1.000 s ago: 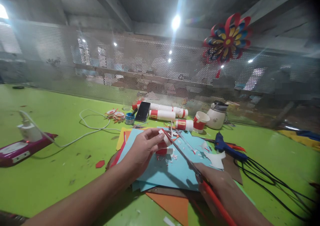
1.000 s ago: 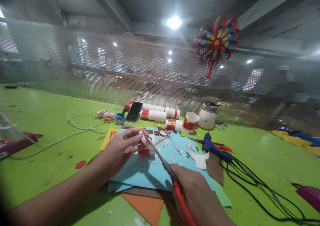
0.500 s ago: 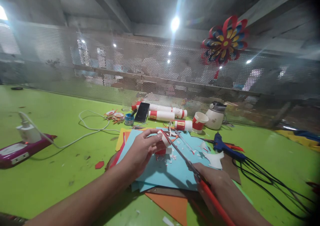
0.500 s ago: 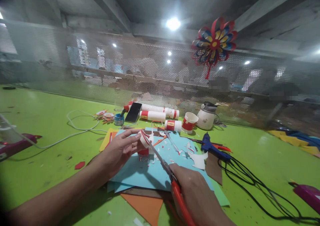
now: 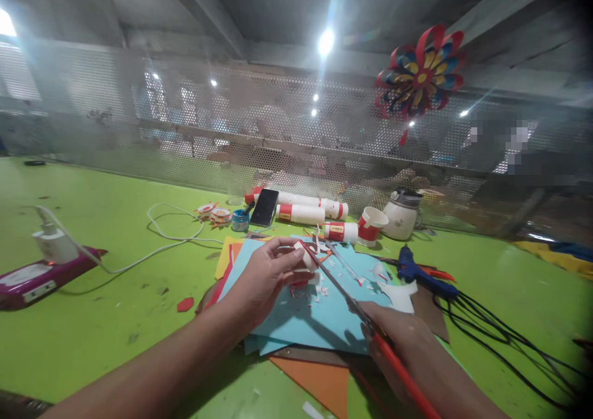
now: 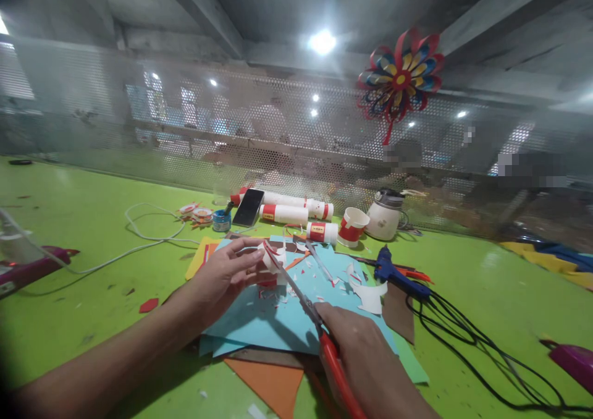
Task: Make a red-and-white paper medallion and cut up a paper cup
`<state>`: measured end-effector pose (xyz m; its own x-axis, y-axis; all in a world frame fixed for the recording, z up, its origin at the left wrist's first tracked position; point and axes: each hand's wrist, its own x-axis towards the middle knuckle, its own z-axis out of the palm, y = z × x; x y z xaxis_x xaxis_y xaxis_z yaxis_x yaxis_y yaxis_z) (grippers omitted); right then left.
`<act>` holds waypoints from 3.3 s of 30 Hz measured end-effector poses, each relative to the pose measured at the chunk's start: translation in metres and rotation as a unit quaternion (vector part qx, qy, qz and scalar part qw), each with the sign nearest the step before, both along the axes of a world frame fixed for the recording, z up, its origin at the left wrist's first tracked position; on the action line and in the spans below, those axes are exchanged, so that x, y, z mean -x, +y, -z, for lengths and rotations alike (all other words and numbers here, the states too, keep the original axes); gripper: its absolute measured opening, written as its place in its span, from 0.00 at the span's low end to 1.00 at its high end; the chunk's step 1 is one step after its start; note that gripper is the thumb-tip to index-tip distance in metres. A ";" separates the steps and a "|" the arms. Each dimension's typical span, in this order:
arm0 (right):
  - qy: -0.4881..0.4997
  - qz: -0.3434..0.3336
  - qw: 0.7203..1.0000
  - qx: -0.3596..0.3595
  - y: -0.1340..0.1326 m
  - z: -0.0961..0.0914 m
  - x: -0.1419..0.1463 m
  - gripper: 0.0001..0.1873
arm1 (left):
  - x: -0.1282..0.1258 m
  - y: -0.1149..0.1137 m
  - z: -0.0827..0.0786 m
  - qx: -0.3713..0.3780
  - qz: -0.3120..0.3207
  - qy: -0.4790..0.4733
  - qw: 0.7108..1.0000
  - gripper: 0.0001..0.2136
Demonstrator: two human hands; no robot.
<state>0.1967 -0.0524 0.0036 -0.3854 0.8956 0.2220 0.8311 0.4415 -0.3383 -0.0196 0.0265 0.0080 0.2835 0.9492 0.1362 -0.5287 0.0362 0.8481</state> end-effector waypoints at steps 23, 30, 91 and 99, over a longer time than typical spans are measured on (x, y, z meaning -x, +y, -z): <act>-0.032 0.032 0.999 -0.007 -0.002 0.002 0.001 0.12 | 0.001 -0.001 -0.003 -0.002 -0.006 0.000 1.000 0.11; 0.012 0.001 1.000 0.025 0.001 -0.002 0.001 0.11 | 0.001 0.003 0.000 0.006 -0.023 0.005 1.000 0.14; -0.027 0.041 0.999 -0.001 -0.004 0.002 0.005 0.09 | -0.003 -0.004 -0.004 0.006 -0.011 0.001 1.000 0.12; -0.006 0.013 1.000 0.016 0.001 0.001 0.001 0.12 | -0.002 -0.001 -0.003 0.010 -0.026 -0.020 0.999 0.13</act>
